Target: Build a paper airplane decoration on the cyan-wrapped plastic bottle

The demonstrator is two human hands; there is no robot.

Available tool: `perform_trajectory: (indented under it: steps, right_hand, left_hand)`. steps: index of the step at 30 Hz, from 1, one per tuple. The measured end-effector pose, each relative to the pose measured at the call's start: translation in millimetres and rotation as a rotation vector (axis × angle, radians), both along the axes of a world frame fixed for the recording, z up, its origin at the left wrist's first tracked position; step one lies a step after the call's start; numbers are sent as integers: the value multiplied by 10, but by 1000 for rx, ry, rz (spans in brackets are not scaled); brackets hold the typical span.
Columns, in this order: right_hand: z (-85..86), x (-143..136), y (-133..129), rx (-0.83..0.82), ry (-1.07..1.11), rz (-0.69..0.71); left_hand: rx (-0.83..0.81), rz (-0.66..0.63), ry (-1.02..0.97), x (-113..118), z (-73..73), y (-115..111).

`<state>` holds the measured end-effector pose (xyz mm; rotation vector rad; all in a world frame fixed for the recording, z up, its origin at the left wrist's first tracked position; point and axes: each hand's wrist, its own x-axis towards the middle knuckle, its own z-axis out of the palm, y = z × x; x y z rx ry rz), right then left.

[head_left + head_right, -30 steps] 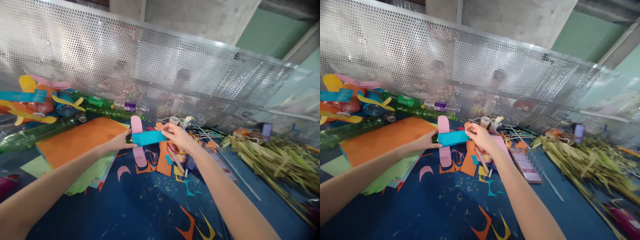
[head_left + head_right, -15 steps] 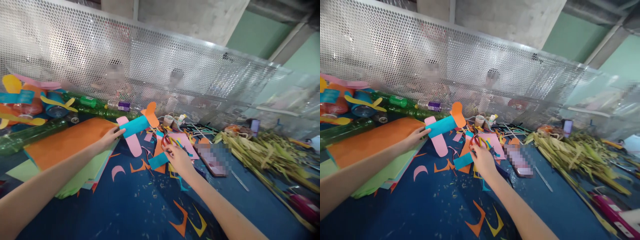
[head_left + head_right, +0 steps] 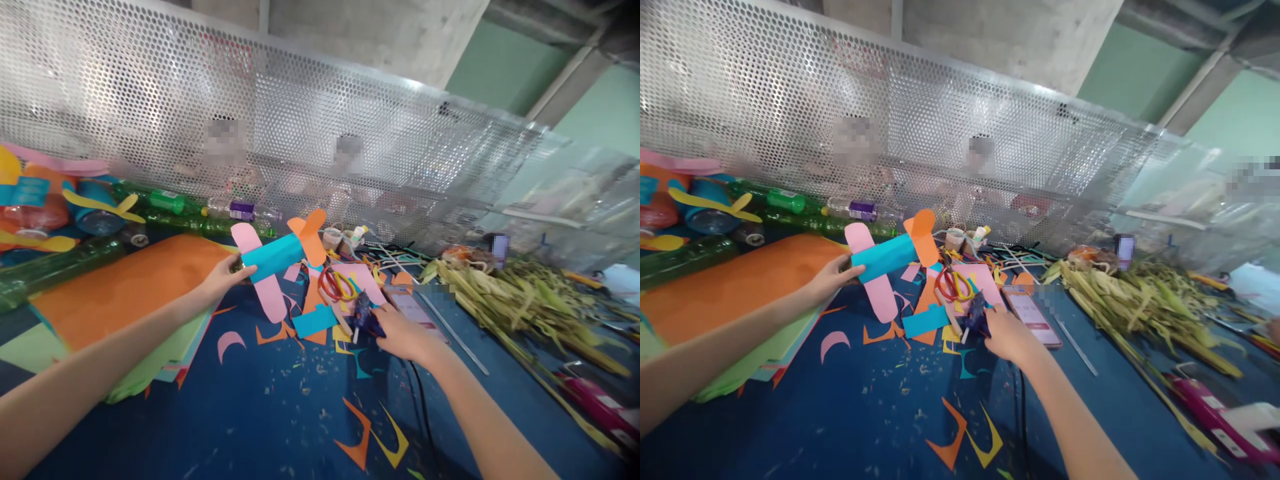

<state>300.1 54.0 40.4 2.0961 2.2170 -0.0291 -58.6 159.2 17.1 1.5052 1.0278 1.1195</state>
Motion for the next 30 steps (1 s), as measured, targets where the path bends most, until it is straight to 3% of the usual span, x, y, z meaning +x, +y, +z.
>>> perform_trajectory:
  steps: [3, 6, 12, 14, 15, 17, 19, 24, 30]
  right_hand:
    - [-50, -61, 30, 16, -11, -32]
    - [17, -95, 57, 65, -9, -68]
    - [370, -225, -120, 645, 308, -100]
    - [448, -380, -235, 728, 401, -88]
    - [461, -480, -288, 748, 558, -42]
    - [429, -698, -365, 593, 776, 93]
    - [339, -903, -381, 475, 863, 145]
    - [134, -1215, -224, 333, 851, 239]
    - [161, -1457, -111, 262, 840, 219]
  left_hand:
    - [35, -81, 26, 72, -15, -58]
    - [104, -114, 104, 110, -24, -96]
    - [154, -81, 237, 89, -48, -114]
    - [158, -54, 308, 78, -63, -109]
    - [161, -53, 335, 75, -70, -106]
    - [163, -59, 365, 75, -84, -101]
    - [159, -60, 375, 79, -98, -97]
    - [162, -84, 365, 91, -119, -100]
    - [234, -64, 392, 107, -138, -116]
